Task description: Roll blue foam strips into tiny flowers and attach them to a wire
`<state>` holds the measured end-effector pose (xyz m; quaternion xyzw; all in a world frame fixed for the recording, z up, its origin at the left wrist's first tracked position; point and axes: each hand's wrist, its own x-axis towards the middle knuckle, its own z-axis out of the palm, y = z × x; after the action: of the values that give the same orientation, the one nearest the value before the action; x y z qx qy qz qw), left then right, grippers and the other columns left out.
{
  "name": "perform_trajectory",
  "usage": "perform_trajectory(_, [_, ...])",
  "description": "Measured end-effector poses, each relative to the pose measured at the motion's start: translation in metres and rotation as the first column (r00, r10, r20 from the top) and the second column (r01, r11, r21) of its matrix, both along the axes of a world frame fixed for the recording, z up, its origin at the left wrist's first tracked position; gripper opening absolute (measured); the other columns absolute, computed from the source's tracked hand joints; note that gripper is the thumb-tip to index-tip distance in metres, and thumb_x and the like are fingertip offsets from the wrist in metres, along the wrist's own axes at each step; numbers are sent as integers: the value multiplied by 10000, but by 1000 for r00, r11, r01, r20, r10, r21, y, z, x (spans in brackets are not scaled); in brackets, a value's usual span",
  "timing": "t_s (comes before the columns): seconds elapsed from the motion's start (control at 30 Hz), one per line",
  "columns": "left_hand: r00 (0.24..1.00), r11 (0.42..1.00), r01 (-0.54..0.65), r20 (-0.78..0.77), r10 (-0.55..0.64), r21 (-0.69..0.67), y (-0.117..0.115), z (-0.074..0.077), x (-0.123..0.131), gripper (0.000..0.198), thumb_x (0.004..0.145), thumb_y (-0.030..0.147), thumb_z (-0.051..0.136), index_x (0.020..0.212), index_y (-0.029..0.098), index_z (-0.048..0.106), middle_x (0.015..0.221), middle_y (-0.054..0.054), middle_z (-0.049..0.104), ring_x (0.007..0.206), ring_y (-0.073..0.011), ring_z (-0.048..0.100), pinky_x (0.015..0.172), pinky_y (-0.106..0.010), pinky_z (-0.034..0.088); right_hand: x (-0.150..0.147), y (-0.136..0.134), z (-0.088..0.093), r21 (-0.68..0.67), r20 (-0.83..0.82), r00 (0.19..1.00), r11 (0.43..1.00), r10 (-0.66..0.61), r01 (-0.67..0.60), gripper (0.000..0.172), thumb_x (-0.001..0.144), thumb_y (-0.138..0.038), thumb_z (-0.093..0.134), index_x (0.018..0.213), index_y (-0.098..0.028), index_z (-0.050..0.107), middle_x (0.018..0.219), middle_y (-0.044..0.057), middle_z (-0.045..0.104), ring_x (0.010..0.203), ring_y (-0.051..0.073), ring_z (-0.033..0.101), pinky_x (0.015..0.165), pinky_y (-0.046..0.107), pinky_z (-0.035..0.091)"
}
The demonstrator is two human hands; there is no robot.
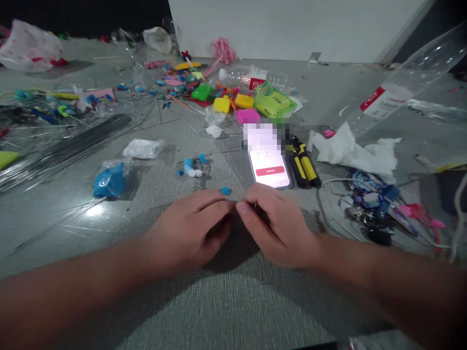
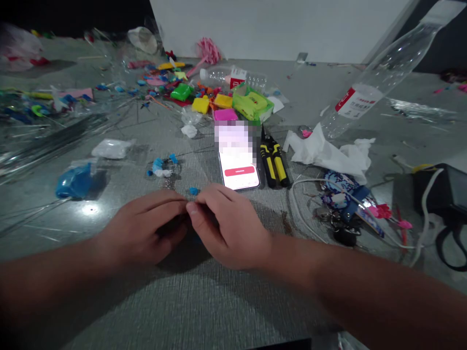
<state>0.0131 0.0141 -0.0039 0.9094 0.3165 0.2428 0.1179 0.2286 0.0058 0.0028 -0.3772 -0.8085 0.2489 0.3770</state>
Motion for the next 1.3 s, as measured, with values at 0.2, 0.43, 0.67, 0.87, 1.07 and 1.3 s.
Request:
perform_trajectory(0.2, [999,991,-29,18,32,-130,-4,2,0,86,943,160,539,1011,202,569,899,-28,649,772,-175,595,683,-305,477,0,1,0,38,10,1000,999,-19,19,75,1003,-189,541,1000,-193,615,883,35,651,828,163,591,740,315,495])
perform_trajectory(0.43, [1000,984,-8,12,10,-178,-4,1,1,39,948,179,529,928,212,521,838,-13,613,673,-155,536,602,-296,408,1,2,-4,100,10,1000,995,-4,3,138,1006,-197,600,1091,-181,708,1040,69,717,943,165,665,835,312,558])
perform_trajectory(0.67, [999,970,-21,21,27,-242,-1,5,0,57,953,170,537,926,202,575,789,13,630,659,-132,554,612,-265,412,-1,1,-3,2,-63,997,999,-43,44,38,965,-199,642,994,-179,626,912,24,670,810,127,620,679,242,515])
perform_trajectory(0.87, [990,928,-55,104,100,-368,-2,16,-1,110,959,187,564,999,214,663,806,26,692,696,-112,622,656,-228,459,-1,2,-2,-26,-40,999,999,-34,33,152,1029,-230,545,895,-178,594,809,10,637,759,123,585,698,251,481])
perform_trajectory(1.07, [898,573,35,277,340,-819,-8,23,3,170,1027,318,531,959,225,655,697,60,625,564,-67,554,491,-151,425,0,1,-1,-15,-88,996,1000,-25,24,40,974,-145,616,992,-168,644,869,3,700,776,99,624,701,211,491])
perform_trajectory(1.3, [921,494,122,284,267,-861,-3,16,1,192,1028,330,557,916,205,651,777,48,600,666,-54,529,560,-125,419,-1,-1,0,-34,-55,996,997,-75,73,125,1015,-160,561,957,-147,671,834,6,713,767,83,645,713,194,500])
